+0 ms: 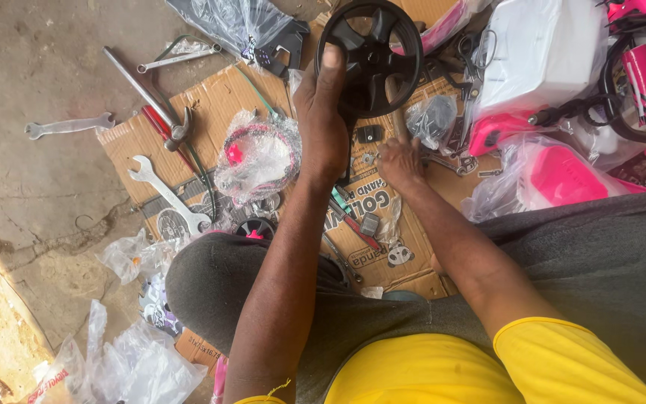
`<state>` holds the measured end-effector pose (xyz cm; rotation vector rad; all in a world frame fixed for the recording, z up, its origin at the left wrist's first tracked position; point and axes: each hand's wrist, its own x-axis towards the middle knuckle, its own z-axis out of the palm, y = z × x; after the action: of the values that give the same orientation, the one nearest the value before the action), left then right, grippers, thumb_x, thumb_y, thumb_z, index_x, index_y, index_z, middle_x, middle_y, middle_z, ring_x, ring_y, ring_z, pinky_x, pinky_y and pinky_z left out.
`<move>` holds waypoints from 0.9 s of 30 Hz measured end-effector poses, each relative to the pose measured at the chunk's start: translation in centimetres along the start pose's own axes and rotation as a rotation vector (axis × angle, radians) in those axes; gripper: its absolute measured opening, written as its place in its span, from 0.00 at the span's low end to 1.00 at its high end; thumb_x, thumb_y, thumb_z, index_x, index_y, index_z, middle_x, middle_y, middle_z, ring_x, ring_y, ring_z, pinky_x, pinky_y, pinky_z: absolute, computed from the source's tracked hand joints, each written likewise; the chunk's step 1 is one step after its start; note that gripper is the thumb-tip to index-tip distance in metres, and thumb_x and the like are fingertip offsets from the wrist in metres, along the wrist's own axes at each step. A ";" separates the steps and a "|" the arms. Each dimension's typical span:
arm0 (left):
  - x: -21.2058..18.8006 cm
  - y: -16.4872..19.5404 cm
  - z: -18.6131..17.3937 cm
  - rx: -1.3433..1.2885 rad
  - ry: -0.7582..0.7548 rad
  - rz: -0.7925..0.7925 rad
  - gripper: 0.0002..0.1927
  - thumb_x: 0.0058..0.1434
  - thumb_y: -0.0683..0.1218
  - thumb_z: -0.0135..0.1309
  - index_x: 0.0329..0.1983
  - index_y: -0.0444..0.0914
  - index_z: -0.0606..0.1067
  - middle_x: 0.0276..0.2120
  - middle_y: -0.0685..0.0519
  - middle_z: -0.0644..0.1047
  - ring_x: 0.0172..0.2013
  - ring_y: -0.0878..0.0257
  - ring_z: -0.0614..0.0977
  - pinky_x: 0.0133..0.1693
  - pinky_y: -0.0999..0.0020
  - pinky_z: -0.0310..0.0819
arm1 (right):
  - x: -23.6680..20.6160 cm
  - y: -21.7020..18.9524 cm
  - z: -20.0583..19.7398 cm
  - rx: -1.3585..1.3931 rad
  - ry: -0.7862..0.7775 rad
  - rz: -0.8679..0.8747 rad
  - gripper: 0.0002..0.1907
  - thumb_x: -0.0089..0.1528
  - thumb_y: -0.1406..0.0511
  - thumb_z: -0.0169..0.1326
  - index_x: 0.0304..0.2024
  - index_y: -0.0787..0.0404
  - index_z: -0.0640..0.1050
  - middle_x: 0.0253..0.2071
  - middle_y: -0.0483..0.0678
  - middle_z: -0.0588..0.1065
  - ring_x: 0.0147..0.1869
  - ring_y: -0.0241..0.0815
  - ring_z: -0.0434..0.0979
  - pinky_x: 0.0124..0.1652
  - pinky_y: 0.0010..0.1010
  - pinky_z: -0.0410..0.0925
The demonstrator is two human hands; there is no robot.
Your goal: The person sits on the floor and assembles a bicycle part, specifically a black circular component with a pink star. They use a screwdriver to tighten screws and manipulate various small parts and tools.
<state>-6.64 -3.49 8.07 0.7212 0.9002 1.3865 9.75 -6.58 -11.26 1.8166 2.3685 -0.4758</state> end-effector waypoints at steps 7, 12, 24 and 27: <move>0.7 -0.6 -0.8 -0.298 0.114 -0.200 0.36 0.67 0.71 0.40 0.55 0.35 0.70 0.36 0.50 0.78 0.34 0.62 0.78 0.36 0.67 0.71 | -0.4 -1.9 0.1 -0.055 0.054 0.054 0.10 0.65 0.66 0.48 0.43 0.57 0.81 0.49 0.50 0.76 0.63 0.48 0.68 0.60 0.54 0.57; 0.4 -1.1 -1.0 -0.321 0.088 -0.213 0.33 0.72 0.67 0.42 0.51 0.32 0.73 0.36 0.47 0.79 0.34 0.61 0.79 0.37 0.67 0.73 | -0.6 -2.9 -0.9 -0.052 0.043 0.135 0.12 0.64 0.66 0.46 0.46 0.61 0.79 0.52 0.53 0.74 0.62 0.49 0.67 0.57 0.58 0.56; -2.5 0.0 0.0 -0.045 0.006 -0.029 0.30 0.72 0.61 0.48 0.57 0.28 0.74 0.44 0.46 0.79 0.44 0.62 0.81 0.49 0.66 0.78 | -2.3 -3.8 -0.5 -0.271 -0.115 0.014 0.12 0.65 0.67 0.47 0.47 0.60 0.78 0.53 0.52 0.72 0.62 0.48 0.66 0.61 0.58 0.55; -2.8 0.2 0.3 -0.022 -0.013 -0.022 0.31 0.71 0.62 0.49 0.57 0.28 0.73 0.43 0.45 0.80 0.44 0.61 0.82 0.50 0.65 0.79 | -2.2 -4.1 -1.0 -0.372 -0.195 -0.052 0.13 0.65 0.67 0.47 0.49 0.61 0.78 0.52 0.52 0.72 0.61 0.47 0.66 0.64 0.59 0.52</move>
<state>-6.38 -6.19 8.74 0.7002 0.8789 1.3687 6.51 -9.21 -9.01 1.4778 2.1986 -0.1884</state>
